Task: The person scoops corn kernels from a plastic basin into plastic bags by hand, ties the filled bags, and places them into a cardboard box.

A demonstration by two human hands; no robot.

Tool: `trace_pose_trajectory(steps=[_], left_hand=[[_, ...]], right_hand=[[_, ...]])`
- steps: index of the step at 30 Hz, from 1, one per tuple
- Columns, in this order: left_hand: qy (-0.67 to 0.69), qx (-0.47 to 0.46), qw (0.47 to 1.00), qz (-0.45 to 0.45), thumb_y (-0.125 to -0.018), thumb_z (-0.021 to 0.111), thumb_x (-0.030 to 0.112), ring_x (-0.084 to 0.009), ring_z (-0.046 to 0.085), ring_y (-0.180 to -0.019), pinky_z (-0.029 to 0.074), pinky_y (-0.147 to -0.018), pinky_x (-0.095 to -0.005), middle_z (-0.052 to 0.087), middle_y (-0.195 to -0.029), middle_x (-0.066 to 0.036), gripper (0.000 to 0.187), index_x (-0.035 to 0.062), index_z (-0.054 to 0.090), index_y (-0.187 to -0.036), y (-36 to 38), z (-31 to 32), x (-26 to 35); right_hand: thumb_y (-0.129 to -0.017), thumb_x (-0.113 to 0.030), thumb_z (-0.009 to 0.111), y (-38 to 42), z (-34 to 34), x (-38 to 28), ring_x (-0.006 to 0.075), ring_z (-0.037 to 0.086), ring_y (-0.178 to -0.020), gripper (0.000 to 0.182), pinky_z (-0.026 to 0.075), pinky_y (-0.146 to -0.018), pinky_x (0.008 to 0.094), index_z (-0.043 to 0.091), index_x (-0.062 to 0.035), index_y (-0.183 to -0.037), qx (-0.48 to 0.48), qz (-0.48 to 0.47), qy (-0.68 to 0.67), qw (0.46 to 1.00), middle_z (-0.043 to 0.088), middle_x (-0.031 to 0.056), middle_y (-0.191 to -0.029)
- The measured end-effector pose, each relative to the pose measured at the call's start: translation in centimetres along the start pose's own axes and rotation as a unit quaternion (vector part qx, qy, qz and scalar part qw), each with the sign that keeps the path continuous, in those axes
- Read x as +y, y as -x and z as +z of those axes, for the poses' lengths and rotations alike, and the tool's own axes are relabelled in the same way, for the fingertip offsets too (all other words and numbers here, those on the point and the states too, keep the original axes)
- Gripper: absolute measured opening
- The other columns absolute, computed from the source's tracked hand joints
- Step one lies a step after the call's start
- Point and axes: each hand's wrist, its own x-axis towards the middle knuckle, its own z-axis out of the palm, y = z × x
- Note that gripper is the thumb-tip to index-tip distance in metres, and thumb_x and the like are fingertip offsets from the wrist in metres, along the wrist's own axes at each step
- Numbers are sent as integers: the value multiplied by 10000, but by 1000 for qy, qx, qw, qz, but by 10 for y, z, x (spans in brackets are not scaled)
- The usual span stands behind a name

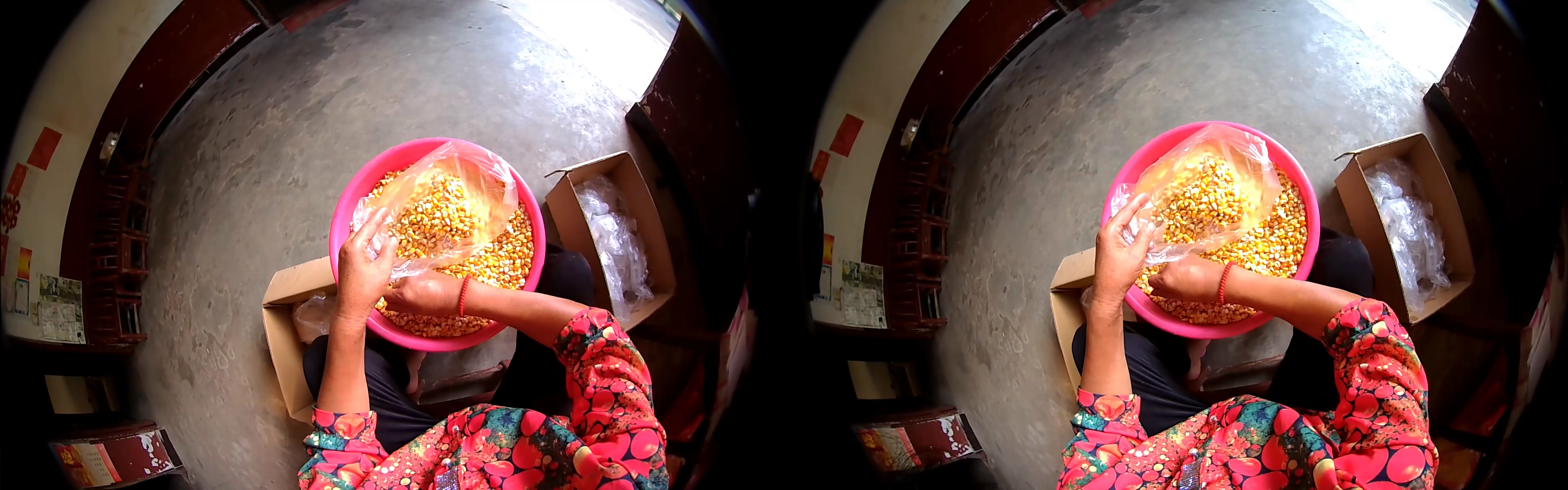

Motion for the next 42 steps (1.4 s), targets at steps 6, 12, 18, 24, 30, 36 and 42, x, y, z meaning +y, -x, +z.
trace_pose_trajectory(steps=[6,12,18,24,30,36,42], left_hand=[[-2,-1,1000,-27,-826,572,-38,-125,572,-993,472,-839,-251,620,-1130,-111,400,-37,537,-1224,1,-1,7],[6,14,1000,-11,-806,581,20,-300,577,-1091,438,-931,-350,605,-1145,-209,377,-47,555,-1176,1,0,6],[38,20,999,-18,-797,579,-1,-294,578,-1092,431,-938,-350,608,-1141,-208,390,-33,556,-1185,2,3,7],[56,15,998,-17,-794,584,-4,-296,576,-1094,434,-936,-354,607,-1141,-209,391,-35,557,-1183,2,4,0],[40,13,999,-10,-794,583,-3,-306,575,-1095,435,-935,-359,606,-1137,-213,392,-31,558,-1184,2,4,0],[27,12,999,-21,-801,584,0,-290,580,-1088,438,-926,-347,604,-1142,-213,387,-31,557,-1185,2,2,11],[17,18,1000,-18,-795,595,0,-278,586,-1080,441,-919,-339,613,-1134,-202,395,-43,552,-1185,2,0,13]], right_hand=[[-883,-224,586,-20,-60,-27,248,574,-577,267,444,-579,381,588,15,-765,-106,52,-391,913,582,160,-638],[-946,-304,524,-19,-124,-18,6,381,-564,286,311,-482,183,563,-76,-778,-47,209,-666,715,448,-74,-650],[-960,-317,500,-10,-127,28,2,291,-498,289,217,-432,174,503,-105,-764,221,307,-579,722,370,-88,-628],[-967,-312,474,-8,-128,41,17,349,-539,291,292,-478,175,517,-88,-786,289,373,-480,740,417,-61,-654],[-952,-280,504,-5,-123,50,83,531,-786,285,439,-729,250,598,-23,-871,319,307,-417,794,592,11,-816],[-932,-228,546,-4,-128,36,81,567,-775,238,458,-725,242,592,-20,-826,164,245,-533,793,611,14,-824],[-925,-152,526,-14,-117,0,152,618,-824,228,505,-714,295,624,43,-990,-233,87,-606,756,655,96,-918]])
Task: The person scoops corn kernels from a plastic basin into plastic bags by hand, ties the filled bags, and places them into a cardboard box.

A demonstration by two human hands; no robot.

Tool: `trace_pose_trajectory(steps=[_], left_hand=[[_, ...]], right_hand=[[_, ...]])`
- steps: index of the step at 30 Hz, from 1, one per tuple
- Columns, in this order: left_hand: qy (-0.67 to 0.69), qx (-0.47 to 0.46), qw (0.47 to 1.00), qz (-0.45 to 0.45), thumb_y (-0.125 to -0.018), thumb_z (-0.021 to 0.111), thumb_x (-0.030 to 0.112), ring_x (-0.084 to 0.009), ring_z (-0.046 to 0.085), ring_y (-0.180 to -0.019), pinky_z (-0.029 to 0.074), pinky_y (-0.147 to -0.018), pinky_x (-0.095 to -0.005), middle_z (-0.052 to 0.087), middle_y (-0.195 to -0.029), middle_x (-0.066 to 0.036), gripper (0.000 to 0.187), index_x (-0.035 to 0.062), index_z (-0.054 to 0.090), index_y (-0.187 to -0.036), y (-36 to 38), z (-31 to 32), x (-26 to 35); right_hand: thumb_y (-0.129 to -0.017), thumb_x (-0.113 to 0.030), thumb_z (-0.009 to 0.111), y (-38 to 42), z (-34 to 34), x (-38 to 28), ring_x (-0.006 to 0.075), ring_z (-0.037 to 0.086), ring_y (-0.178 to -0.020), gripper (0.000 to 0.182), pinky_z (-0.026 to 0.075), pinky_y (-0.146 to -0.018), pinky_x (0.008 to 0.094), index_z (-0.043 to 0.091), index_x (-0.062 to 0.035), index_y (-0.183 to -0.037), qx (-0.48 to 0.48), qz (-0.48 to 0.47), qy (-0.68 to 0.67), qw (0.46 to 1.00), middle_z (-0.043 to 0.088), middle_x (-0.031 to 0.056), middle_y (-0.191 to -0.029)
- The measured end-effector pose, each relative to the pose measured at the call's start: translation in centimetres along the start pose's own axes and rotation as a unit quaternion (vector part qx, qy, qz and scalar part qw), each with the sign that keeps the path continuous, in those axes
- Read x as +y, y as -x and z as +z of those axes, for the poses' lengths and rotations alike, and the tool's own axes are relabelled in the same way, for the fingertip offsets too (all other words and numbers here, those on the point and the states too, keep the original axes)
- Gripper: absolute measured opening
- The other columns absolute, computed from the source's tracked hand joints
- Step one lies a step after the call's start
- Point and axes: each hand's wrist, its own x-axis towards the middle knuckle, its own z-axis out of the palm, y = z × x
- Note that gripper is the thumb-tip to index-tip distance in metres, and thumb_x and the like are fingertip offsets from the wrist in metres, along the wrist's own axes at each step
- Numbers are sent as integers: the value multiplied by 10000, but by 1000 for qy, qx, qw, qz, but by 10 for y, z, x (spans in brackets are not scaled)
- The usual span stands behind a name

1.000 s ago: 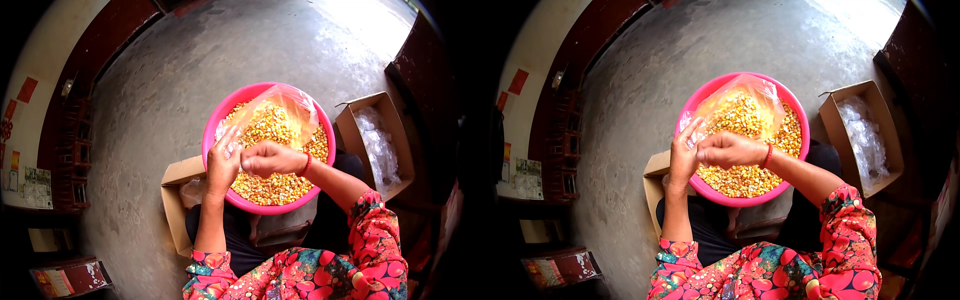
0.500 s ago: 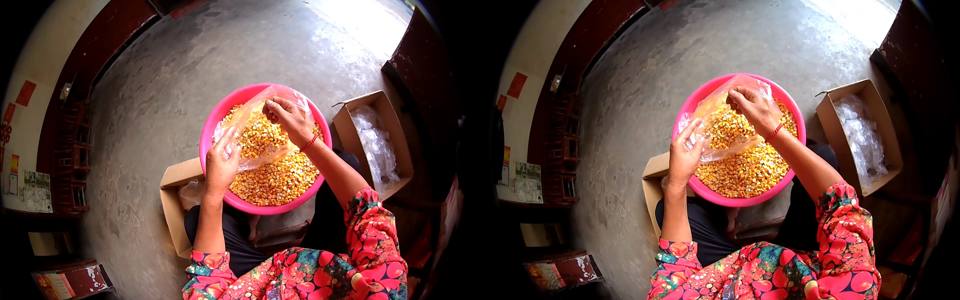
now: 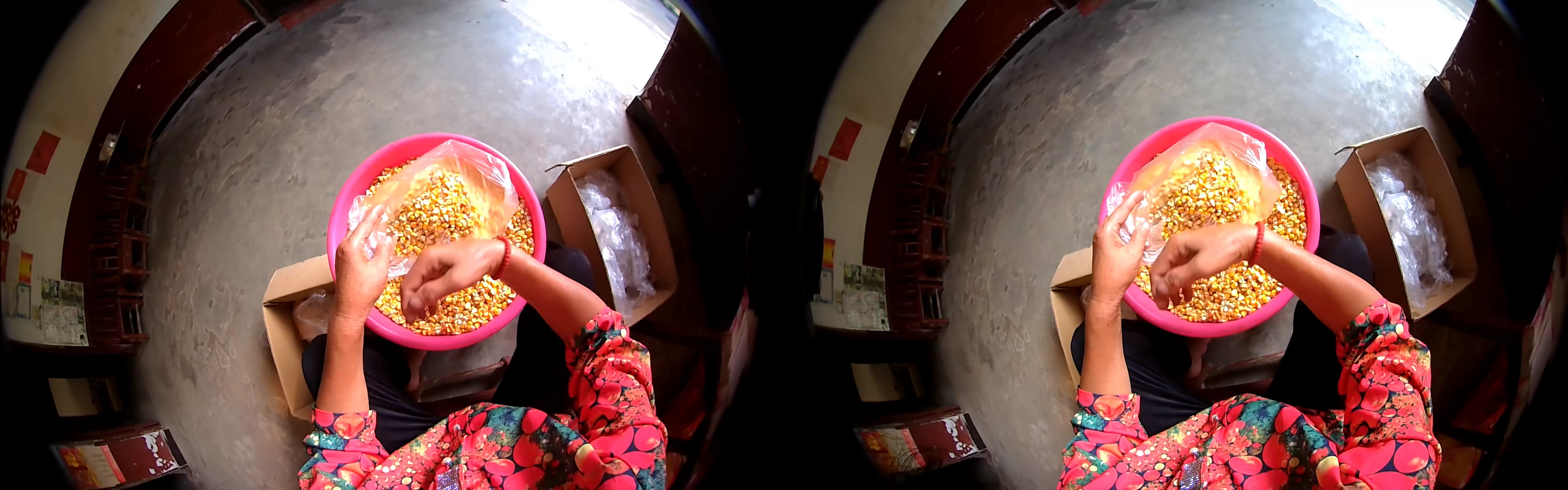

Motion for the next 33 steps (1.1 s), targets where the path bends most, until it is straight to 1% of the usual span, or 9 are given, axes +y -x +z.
trace_pose_trajectory(steps=[2,5,7,11,15,20,24,26,33], left_hand=[[-3,-1,1000,-3,-791,599,-1,-276,587,-1078,441,-920,-339,615,-1131,-201,398,-43,553,-1184,-1,1,-3],[-2,-1,1000,-10,-784,606,-2,-276,588,-1075,442,-921,-341,616,-1129,-201,404,-42,555,-1182,-2,2,-6],[3,-3,1000,-15,-781,610,-2,-277,589,-1075,442,-922,-342,615,-1130,-202,407,-41,555,-1182,-1,2,-5],[-10,1,1000,7,-776,618,-3,-288,585,-1078,442,-922,-348,613,-1127,-209,411,-39,556,-1181,-2,1,-7],[2,3,1000,2,-775,624,0,-302,585,-1074,445,-915,-350,611,-1119,-221,410,-39,559,-1177,-1,0,-7],[-8,2,1000,-5,-784,624,14,-306,589,-1065,448,-907,-351,612,-1113,-225,397,-42,561,-1172,0,-1,-6],[-22,3,1000,-2,-795,626,42,-301,594,-1056,450,-902,-354,616,-1105,-224,390,-43,562,-1171,-1,0,-6],[-19,2,1000,-8,-796,629,48,-301,595,-1054,450,-901,-354,617,-1101,-226,391,-43,562,-1170,-1,0,-7],[-7,3,1000,-14,-799,630,57,-304,597,-1050,451,-900,-356,620,-1092,-228,387,-45,563,-1166,0,-1,-9]], right_hand=[[-915,-141,530,-15,11,20,180,620,-863,219,503,-740,311,625,36,-1001,-37,-7,48,998,659,104,-927],[-863,-95,553,-27,25,49,260,609,-932,227,484,-816,367,618,-1,-1059,2,-9,288,958,640,143,-1006],[-805,-70,583,-29,32,71,330,590,-959,304,466,-848,408,602,-32,-1106,166,9,417,894,596,177,-1089],[-829,-116,529,-40,20,116,370,562,-994,288,449,-842,449,599,-26,-1094,255,-34,566,783,577,199,-1114],[-876,-199,479,-43,17,128,316,603,-905,229,479,-746,449,624,-60,-987,326,-91,527,779,601,185,-978],[-857,-229,500,-35,19,113,312,621,-768,223,481,-640,441,551,-30,-771,196,12,598,777,620,160,-846],[-840,-247,515,-30,24,101,323,617,-684,227,481,-613,442,560,-34,-776,169,54,561,809,612,156,-735],[-831,-256,527,-29,25,103,333,609,-653,229,477,-603,451,563,-43,-753,185,0,558,809,595,159,-661],[-824,-242,533,-31,24,88,347,600,-610,214,475,-565,459,574,-56,-727,127,67,554,820,599,161,-645]])
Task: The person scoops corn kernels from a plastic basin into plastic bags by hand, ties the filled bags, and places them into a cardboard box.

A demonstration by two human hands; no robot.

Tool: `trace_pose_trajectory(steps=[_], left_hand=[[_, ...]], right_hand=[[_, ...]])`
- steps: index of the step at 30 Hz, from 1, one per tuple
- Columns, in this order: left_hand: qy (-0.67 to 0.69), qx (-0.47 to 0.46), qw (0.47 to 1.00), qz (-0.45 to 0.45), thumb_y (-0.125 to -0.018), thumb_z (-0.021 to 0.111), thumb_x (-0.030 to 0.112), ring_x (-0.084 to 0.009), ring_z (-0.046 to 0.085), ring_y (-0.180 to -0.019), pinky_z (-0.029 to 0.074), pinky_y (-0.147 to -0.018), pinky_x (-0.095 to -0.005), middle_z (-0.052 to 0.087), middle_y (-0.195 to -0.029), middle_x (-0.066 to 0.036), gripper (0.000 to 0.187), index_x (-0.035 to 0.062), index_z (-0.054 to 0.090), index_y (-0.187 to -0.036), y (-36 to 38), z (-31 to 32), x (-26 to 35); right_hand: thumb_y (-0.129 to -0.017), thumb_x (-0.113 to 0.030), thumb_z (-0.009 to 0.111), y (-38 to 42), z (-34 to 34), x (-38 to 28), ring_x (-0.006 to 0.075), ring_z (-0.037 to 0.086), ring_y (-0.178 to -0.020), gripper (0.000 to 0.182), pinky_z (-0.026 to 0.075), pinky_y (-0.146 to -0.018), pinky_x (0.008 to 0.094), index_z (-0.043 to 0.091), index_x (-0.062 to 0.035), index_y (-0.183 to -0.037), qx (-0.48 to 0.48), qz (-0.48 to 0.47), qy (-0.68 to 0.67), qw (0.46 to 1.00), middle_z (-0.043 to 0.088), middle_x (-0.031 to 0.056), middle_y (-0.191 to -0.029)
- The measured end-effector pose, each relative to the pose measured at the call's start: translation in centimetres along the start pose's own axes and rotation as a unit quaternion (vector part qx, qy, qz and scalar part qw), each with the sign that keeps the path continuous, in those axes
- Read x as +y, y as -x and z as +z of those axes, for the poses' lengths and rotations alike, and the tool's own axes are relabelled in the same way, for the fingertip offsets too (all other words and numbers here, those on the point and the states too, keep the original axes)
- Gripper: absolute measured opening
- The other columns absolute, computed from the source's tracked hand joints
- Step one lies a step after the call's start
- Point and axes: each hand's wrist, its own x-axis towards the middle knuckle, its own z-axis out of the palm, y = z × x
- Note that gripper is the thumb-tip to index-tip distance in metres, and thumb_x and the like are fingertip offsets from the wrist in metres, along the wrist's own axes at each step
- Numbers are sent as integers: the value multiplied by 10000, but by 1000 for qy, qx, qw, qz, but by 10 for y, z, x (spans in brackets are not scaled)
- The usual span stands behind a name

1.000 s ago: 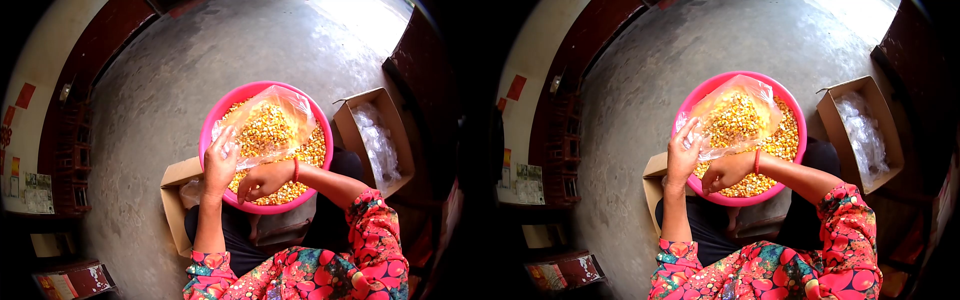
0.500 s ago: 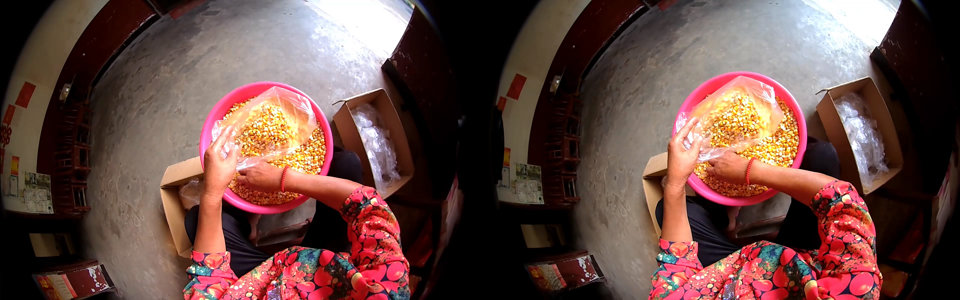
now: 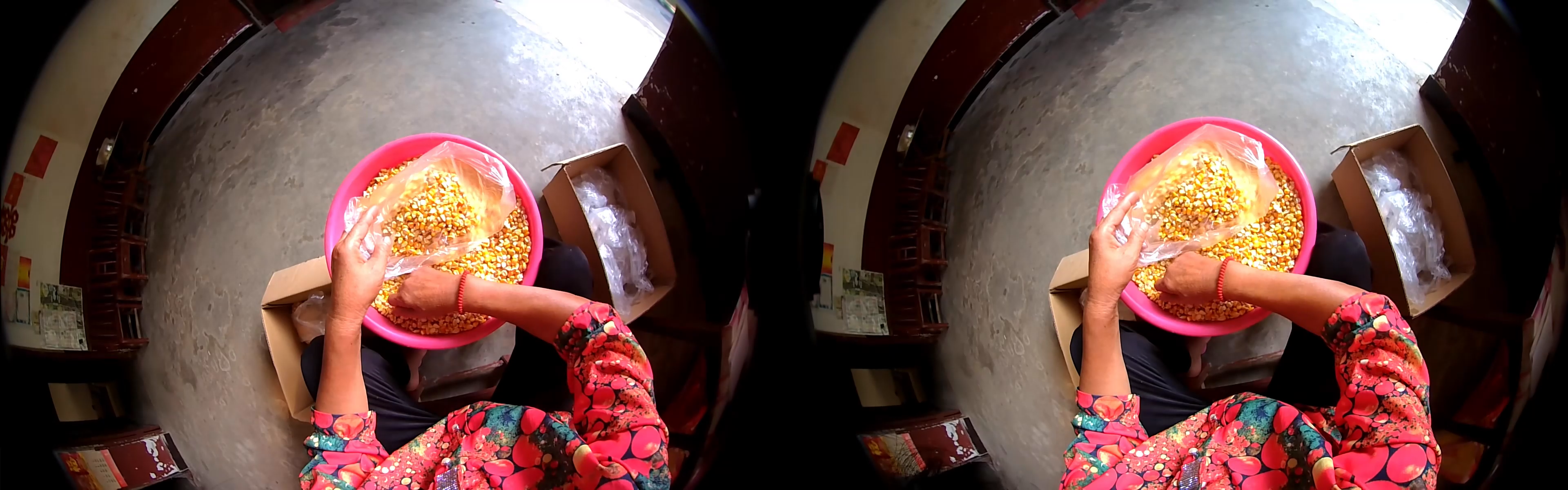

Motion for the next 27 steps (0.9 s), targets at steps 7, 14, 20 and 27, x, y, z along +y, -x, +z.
trace_pose_trajectory(steps=[7,14,20,27], left_hand=[[5,-1,1000,15,-796,633,59,-313,598,-1045,452,-897,-360,621,-1083,-231,387,-42,565,-1163,0,1,-3],[-16,-5,999,32,-807,596,-1,-227,589,-1021,459,-881,-312,619,-1115,-173,399,-40,543,-1200,-1,0,-3],[16,-9,1000,16,-800,599,24,-290,585,-1075,440,-919,-353,606,-1139,-210,395,-38,552,-1187,1,-2,2],[2,-11,1000,24,-793,578,-8,-290,567,-1111,425,-950,-349,601,-1156,-203,400,-27,554,-1191,0,4,5]], right_hand=[[-819,-172,533,-5,6,7,312,598,-592,149,469,-530,431,582,-51,-746,99,-46,48,993,584,143,-622],[-940,-291,512,-4,-31,-24,132,487,-546,323,435,-552,314,589,-15,-791,-6,-90,-414,906,528,68,-597],[-958,-318,497,18,-93,-20,13,315,-492,301,230,-430,192,523,-108,-744,66,27,-710,701,372,-79,-582],[-958,-259,485,26,-105,32,50,355,-557,249,286,-507,208,508,-84,-783,357,91,-637,677,396,-46,-645]])
